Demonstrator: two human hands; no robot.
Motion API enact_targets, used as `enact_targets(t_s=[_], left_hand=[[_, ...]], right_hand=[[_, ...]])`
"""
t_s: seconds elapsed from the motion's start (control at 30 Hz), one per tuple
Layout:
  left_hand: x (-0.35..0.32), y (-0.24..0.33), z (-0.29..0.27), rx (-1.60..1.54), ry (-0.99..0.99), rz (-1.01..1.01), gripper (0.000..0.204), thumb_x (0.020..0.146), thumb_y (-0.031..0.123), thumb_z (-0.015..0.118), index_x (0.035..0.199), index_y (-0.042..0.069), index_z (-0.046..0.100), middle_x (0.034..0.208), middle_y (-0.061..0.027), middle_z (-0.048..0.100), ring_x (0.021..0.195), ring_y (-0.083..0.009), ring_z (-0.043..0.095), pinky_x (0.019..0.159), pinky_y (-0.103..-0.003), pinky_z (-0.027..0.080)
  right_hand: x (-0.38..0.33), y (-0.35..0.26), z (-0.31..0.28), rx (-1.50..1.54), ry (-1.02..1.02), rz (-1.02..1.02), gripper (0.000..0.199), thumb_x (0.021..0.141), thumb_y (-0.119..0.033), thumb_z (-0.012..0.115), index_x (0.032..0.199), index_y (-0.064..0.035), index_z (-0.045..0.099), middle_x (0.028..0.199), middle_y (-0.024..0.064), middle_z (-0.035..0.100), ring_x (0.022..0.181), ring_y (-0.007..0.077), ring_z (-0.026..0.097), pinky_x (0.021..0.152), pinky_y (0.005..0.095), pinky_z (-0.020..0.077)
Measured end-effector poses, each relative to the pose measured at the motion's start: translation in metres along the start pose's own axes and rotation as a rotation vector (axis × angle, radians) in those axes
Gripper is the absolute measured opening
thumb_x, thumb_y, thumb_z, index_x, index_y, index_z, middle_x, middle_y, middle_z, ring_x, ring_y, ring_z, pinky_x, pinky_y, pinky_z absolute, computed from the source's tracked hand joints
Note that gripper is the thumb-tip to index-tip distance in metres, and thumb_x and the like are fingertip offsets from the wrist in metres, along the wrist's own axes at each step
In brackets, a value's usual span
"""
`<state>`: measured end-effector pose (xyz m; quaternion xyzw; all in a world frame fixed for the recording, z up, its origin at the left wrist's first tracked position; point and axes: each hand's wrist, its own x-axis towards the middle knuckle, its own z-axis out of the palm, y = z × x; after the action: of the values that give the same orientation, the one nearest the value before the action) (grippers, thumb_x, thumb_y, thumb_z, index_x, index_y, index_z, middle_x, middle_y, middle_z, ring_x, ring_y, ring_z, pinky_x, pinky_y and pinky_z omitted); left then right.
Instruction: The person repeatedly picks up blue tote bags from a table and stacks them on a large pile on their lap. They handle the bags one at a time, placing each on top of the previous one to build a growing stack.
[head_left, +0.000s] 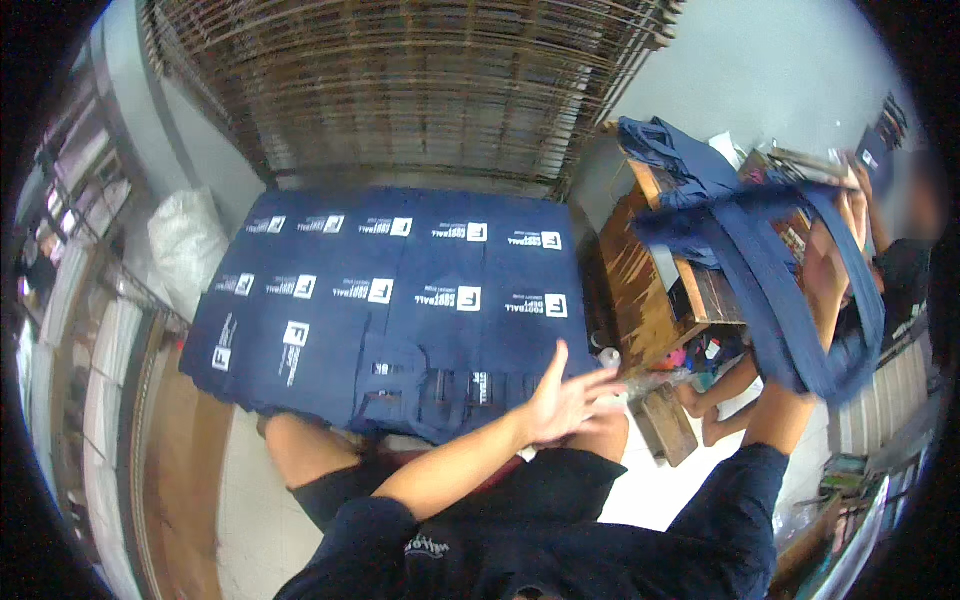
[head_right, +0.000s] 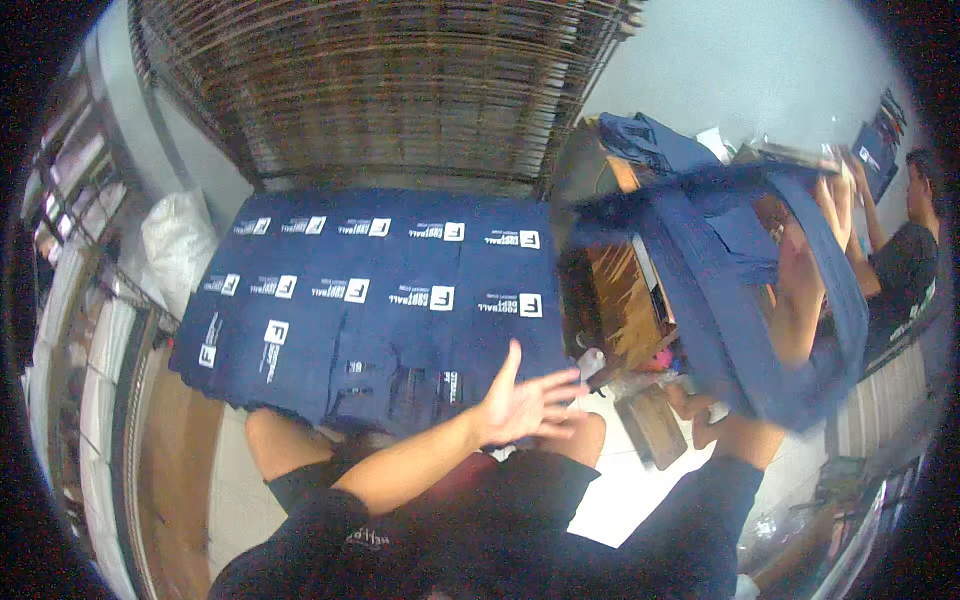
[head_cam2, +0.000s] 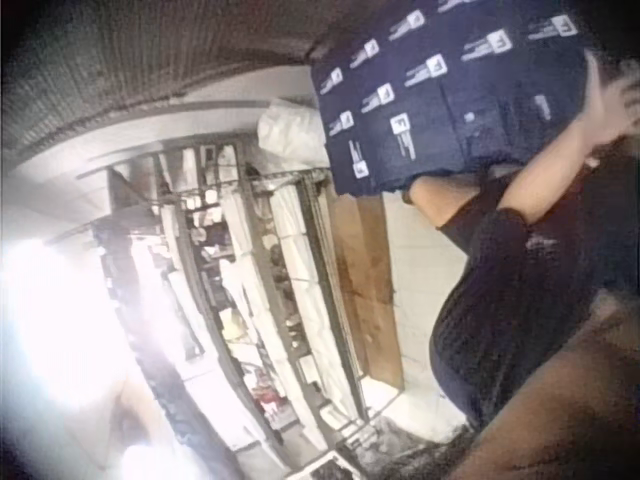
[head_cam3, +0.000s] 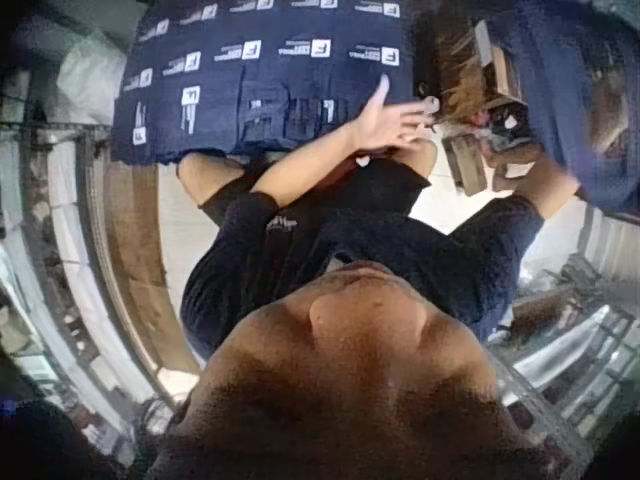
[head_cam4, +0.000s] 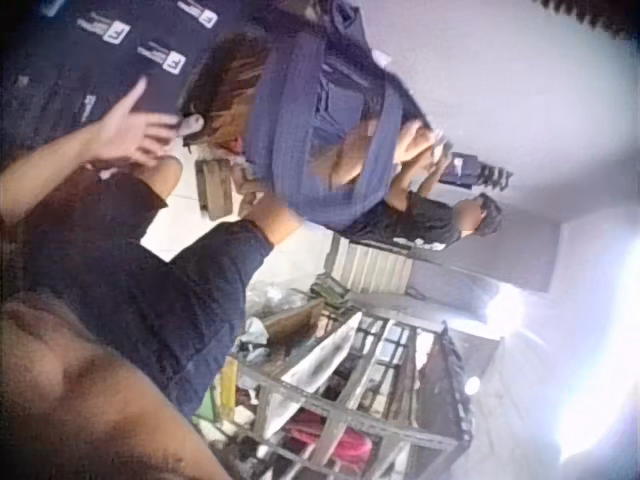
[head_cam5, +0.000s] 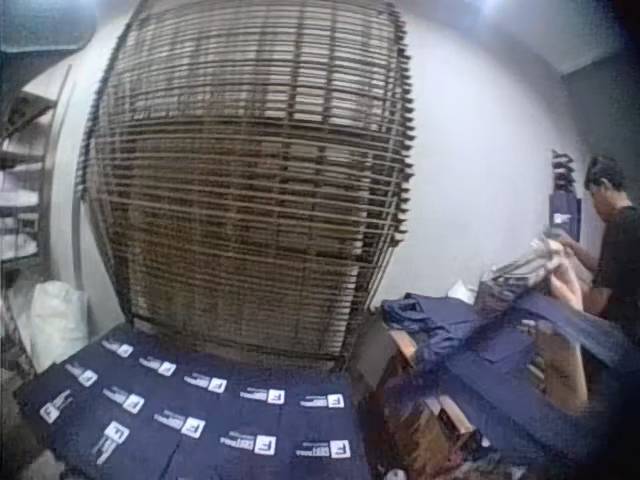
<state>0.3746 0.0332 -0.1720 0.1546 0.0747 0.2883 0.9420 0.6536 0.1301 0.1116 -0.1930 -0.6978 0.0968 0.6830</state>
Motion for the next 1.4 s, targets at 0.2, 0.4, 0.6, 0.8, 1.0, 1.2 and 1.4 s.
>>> enact_targets(t_s=[0.2,0.4,0.6,0.8,1.0,1.2,1.4], left_hand=[[-0.027,0.056,0.034,-0.19,-0.201,0.404,0.091,0.08,0.075,0.035,0.135,0.003,0.037,0.131,-0.0149,0.048,0.121,-0.0309,0.046,0.099,-0.046,0.038],[-0.078,0.089,0.037,0.015,0.388,0.804,0.062,0.09,0.05,0.047,0.132,0.006,0.038,0.13,-0.0116,0.047,0.12,-0.0267,0.045,0.1,-0.045,0.036],[-0.125,0.137,0.031,0.228,0.468,1.187,0.055,0.091,0.047,0.049,0.125,0.004,0.041,0.119,-0.0102,0.053,0.109,-0.0228,0.052,0.094,-0.04,0.042],[-0.212,0.12,0.0,0.586,1.068,1.35,0.051,0.095,0.043,0.04,0.097,-0.005,0.057,0.106,-0.0133,0.056,0.096,-0.02,0.052,0.086,-0.033,0.04],[-0.264,0.056,-0.166,0.53,1.571,1.18,0.017,0.078,0.018,0.05,0.081,0.001,0.052,0.081,-0.0048,0.051,0.07,-0.0162,0.05,0.063,-0.029,0.044],[-0.273,0.024,-0.176,0.439,1.817,0.974,0.092,0.072,-0.002,0.067,0.144,0.002,0.01,0.083,-0.0081,0.054,0.064,-0.0151,0.058,0.059,-0.028,0.05],[-0.283,0.016,-0.181,0.526,1.896,0.991,0.089,0.073,0.001,0.067,0.143,0.0,0.012,0.085,-0.009,0.055,0.065,-0.0172,0.061,0.063,-0.03,0.052]], right_hand=[[-0.066,-0.007,0.0,0.609,-0.419,0.258,0.029,0.088,-0.029,0.056,0.103,-0.0066,0.046,0.103,0.0146,0.051,0.11,0.0278,0.044,0.096,0.0402,0.0339],[-0.166,-0.02,0.071,0.514,0.151,0.645,0.046,0.094,-0.036,0.043,0.128,-0.0059,0.04,0.139,0.0193,0.037,0.13,0.0299,0.033,0.109,0.045,0.0246],[-0.302,0.006,0.091,1.357,-0.061,1.128,0.091,0.08,-0.067,0.048,0.147,-0.0192,0.009,0.142,0.0236,0.03,0.113,0.0378,0.052,0.091,0.0559,0.0445],[-0.32,0.054,0.149,0.43,-0.137,1.344,0.046,0.079,0.004,0.058,0.122,-0.0054,0.046,0.099,0.0128,0.058,0.078,0.0197,0.058,0.068,0.0268,0.0506],[-0.339,0.087,0.203,0.156,-0.291,1.131,0.038,0.074,0.014,0.049,0.106,-0.0037,0.055,0.103,0.0105,0.057,0.076,0.0182,0.06,0.069,0.0284,0.0485],[-0.366,0.109,0.218,0.087,-0.381,1.146,0.032,0.072,0.013,0.047,0.097,-0.0016,0.059,0.1,0.0095,0.057,0.069,0.0168,0.06,0.07,0.0279,0.0478],[-0.361,0.106,0.226,0.031,-0.354,1.168,0.027,0.072,0.01,0.049,0.095,0.0006,0.061,0.098,0.0096,0.058,0.07,0.0165,0.06,0.073,0.028,0.0465]])
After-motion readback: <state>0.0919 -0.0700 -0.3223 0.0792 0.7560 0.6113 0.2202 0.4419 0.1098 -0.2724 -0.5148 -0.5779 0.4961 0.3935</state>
